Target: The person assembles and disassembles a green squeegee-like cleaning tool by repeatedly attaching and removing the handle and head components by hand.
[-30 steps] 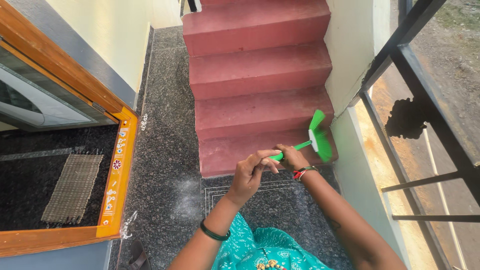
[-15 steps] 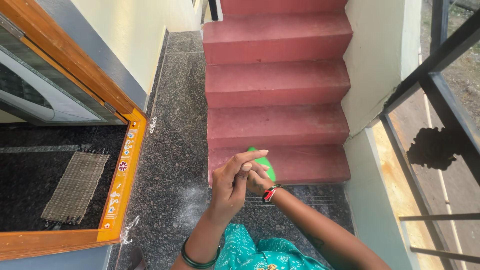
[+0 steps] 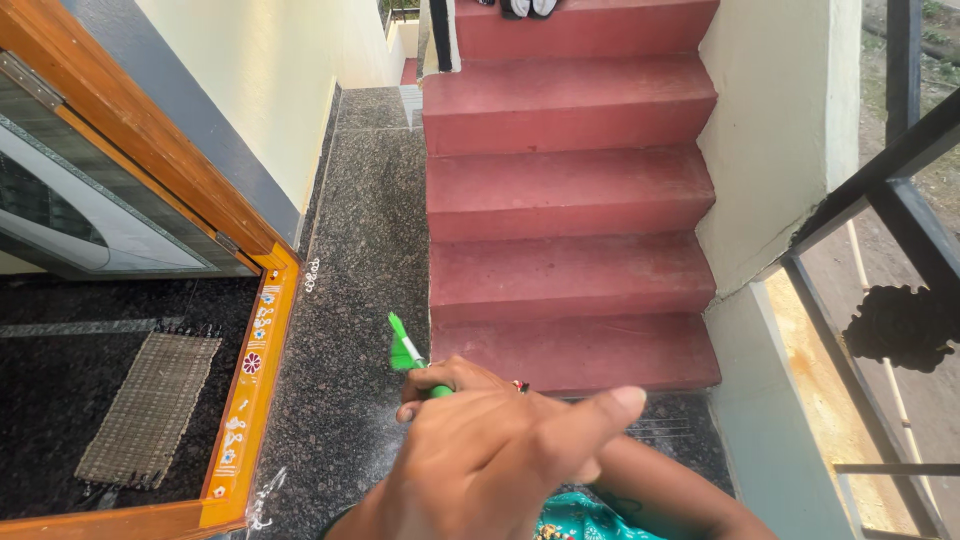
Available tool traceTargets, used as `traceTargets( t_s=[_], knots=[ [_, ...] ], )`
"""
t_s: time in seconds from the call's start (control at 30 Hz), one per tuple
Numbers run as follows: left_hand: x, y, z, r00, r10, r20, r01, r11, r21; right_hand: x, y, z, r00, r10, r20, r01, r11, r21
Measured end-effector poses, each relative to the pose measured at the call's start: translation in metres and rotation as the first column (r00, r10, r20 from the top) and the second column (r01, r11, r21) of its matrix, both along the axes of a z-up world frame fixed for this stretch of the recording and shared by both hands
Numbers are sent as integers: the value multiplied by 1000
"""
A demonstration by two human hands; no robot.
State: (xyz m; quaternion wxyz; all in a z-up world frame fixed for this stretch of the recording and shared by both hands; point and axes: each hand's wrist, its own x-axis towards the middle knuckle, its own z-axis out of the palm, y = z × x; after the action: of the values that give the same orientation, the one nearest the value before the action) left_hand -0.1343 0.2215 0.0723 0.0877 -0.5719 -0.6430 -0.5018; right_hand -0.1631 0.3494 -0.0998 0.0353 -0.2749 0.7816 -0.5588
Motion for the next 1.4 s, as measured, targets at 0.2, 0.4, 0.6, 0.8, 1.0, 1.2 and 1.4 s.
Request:
traceTargets(
  t_s=[0.2,0.4,0.6,0.8,1.0,1.2,1.4],
  knots=[
    [-20,-48,-1,985,75,153,-94,988,122,-25,28,-24,964,-186,-189,217,963,159],
    [-105,19,-140,625,-337,705,-172,821,544,-45,116,-100,836,-505,-217,542,696,470],
    [-121,72,-220,451,-5,893,-199,974,106,-40,166,-191,830,-549,100,437,751,495],
    [-88,85,-178,737,156,658,-156,986,-60,-36,127,-242,904,-389,179,394,919,6],
    [-72,72,-112,756,324,569,-344,936,-76,-60,62,-230,945,74,318,63,915,-399],
    [-56,76,-90,807,387,446,-356,921,-156,-44,16,-139,767,458,450,174,526,-832],
    [-45,62,-46,905,397,156,-384,917,-106,-48,18,-25,790,545,282,-167,633,-756]
  ],
)
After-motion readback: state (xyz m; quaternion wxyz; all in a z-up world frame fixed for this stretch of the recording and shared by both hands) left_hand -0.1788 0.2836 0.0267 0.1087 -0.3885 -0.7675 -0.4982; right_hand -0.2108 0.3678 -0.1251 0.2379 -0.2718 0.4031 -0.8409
